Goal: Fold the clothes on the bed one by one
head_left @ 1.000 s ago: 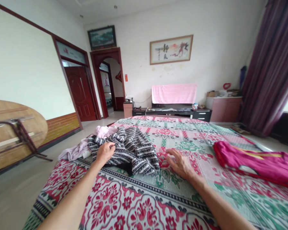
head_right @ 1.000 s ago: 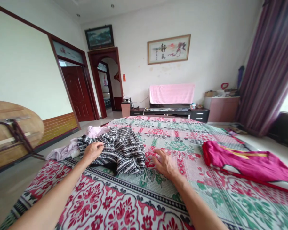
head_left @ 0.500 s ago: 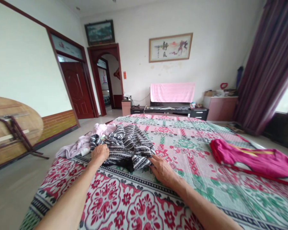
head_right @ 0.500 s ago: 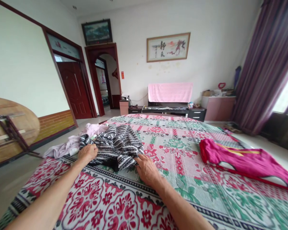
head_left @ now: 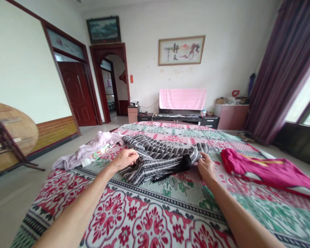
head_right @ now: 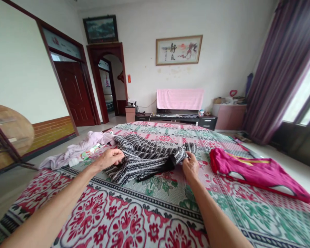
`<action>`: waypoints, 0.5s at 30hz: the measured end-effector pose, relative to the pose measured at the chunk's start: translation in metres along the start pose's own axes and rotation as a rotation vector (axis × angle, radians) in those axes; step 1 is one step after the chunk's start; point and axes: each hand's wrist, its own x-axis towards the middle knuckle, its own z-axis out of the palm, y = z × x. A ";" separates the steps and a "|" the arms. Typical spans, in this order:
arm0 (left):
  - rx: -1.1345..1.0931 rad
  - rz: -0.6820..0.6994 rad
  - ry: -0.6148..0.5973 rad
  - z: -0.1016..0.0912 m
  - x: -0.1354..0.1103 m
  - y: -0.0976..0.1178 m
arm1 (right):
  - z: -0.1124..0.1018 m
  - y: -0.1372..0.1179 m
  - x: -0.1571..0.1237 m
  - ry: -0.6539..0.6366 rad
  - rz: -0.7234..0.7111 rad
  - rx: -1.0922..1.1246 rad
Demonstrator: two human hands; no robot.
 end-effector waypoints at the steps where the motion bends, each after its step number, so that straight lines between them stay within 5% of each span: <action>1: 0.052 0.014 0.043 0.004 0.002 -0.002 | -0.003 0.003 0.001 0.037 0.001 -0.032; 5: 0.334 0.042 0.208 0.009 0.007 -0.021 | -0.002 -0.009 -0.007 0.101 -0.187 -0.073; 7: 0.402 0.044 0.186 0.006 0.006 -0.030 | 0.001 -0.023 -0.015 0.043 -0.350 -0.041; 12: 0.516 0.017 -0.249 -0.007 -0.004 -0.033 | 0.007 -0.043 -0.036 -0.475 -0.683 -0.062; 15: 0.572 -0.033 -0.447 -0.017 -0.010 -0.026 | 0.009 -0.038 -0.041 -0.590 -0.693 -0.225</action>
